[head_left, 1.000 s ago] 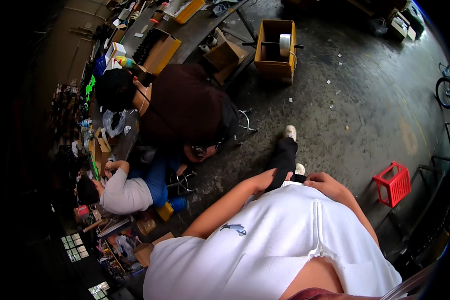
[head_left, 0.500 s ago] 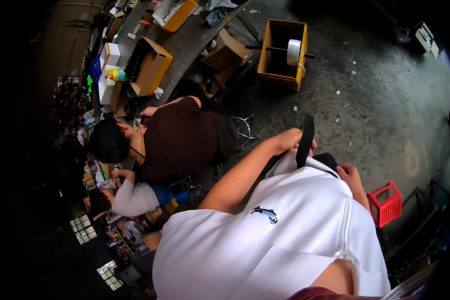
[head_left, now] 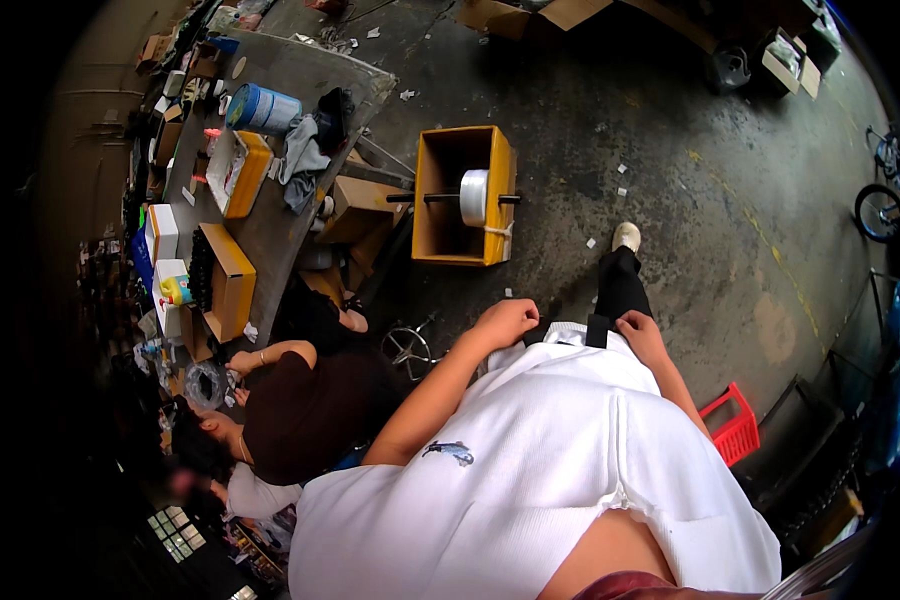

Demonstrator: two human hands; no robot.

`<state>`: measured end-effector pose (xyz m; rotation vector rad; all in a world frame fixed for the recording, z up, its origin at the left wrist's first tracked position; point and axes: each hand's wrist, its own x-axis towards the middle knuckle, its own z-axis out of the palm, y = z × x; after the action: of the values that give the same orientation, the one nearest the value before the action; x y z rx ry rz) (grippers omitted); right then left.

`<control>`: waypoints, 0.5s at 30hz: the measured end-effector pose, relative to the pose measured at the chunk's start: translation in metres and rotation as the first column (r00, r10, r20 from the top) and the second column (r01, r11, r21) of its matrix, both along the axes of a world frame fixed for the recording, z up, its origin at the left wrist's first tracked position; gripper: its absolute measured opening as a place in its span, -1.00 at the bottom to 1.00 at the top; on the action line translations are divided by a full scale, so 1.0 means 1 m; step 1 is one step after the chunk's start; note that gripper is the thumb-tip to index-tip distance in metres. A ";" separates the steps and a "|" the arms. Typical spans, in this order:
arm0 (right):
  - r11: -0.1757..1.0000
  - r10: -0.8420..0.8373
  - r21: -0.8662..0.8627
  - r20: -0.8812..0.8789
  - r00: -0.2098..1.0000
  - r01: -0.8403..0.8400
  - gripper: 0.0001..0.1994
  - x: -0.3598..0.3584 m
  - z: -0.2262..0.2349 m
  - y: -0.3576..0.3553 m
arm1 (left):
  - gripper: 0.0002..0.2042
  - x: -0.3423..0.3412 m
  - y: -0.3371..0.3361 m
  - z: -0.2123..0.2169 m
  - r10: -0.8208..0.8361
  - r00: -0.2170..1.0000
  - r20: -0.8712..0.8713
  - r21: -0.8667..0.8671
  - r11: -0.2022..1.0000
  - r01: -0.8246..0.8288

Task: The person gathers small items from a cluttered table and places them into a clear plastic bag. They seal the bag and then place it inside a cardboard box lined with bubble wrap.

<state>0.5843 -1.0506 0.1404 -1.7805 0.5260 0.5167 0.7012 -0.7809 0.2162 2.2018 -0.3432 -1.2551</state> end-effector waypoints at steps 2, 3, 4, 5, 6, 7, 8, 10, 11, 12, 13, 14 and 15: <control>0.992 0.032 -0.120 0.032 0.999 -0.028 -0.85 0.047 0.012 -0.041 | -0.82 0.031 -0.028 -0.009 0.067 0.992 0.105 -0.022 0.998 -0.065; 0.980 0.087 -0.183 0.027 0.996 -0.081 -0.83 0.067 0.017 -0.063 | -0.82 0.045 -0.043 -0.008 0.097 0.986 0.132 -0.010 0.995 -0.097; 0.960 0.141 -0.245 0.019 0.990 -0.132 -0.80 0.087 0.022 -0.086 | -0.81 0.057 -0.057 -0.007 0.126 0.979 0.159 0.001 0.992 -0.128; 0.931 0.185 -0.313 -0.036 0.982 -0.187 -0.81 0.101 0.026 -0.107 | -0.79 0.068 -0.070 -0.004 0.124 0.990 0.073 0.059 0.990 -0.128; 0.939 0.166 -0.296 -0.060 0.984 -0.176 -0.81 0.119 0.021 -0.132 | -0.78 0.076 -0.078 -0.012 0.332 0.941 -0.062 -0.030 0.942 -0.335; 0.946 0.142 -0.279 -0.099 0.985 -0.164 -0.82 0.131 0.012 -0.155 | -0.78 0.086 -0.084 -0.017 0.211 0.976 0.058 -0.048 0.977 -0.209; 0.953 0.119 -0.262 -0.138 0.983 -0.152 -0.82 0.145 0.002 -0.175 | -0.79 0.099 -0.085 -0.022 0.088 0.980 0.178 -0.050 0.996 -0.080; 0.916 0.145 -0.359 -0.125 0.982 -0.181 -0.80 0.183 -0.003 -0.201 | -0.80 0.133 -0.097 -0.011 0.088 0.985 0.146 0.069 0.993 -0.099; 0.902 0.162 -0.382 -0.132 0.978 -0.201 -0.80 0.205 -0.007 -0.208 | -0.80 0.151 -0.101 -0.004 0.089 0.987 0.131 0.130 0.986 -0.106; 0.885 0.180 -0.408 -0.138 0.974 -0.222 -0.80 0.232 -0.007 -0.214 | -0.81 0.168 -0.105 0.000 0.087 0.983 0.161 0.177 0.977 -0.115; 0.877 0.220 -0.408 -0.127 0.967 -0.253 -0.80 0.257 -0.008 -0.215 | -0.81 0.184 -0.107 0.003 0.085 0.978 0.191 0.224 0.966 -0.127; 0.868 0.259 -0.407 -0.116 0.959 -0.284 -0.80 0.283 -0.011 -0.210 | -0.81 0.201 -0.108 0.004 0.082 0.972 0.219 0.270 0.952 -0.141; 0.854 0.305 -0.410 -0.105 0.947 -0.320 -0.80 0.311 -0.009 -0.205 | -0.81 0.218 -0.108 0.002 0.124 0.966 0.225 0.261 0.948 -0.183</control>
<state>0.8953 -1.2551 0.1319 -2.3004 0.3905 0.7005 0.9189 -0.8887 0.2178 2.5538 -0.0702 -1.0453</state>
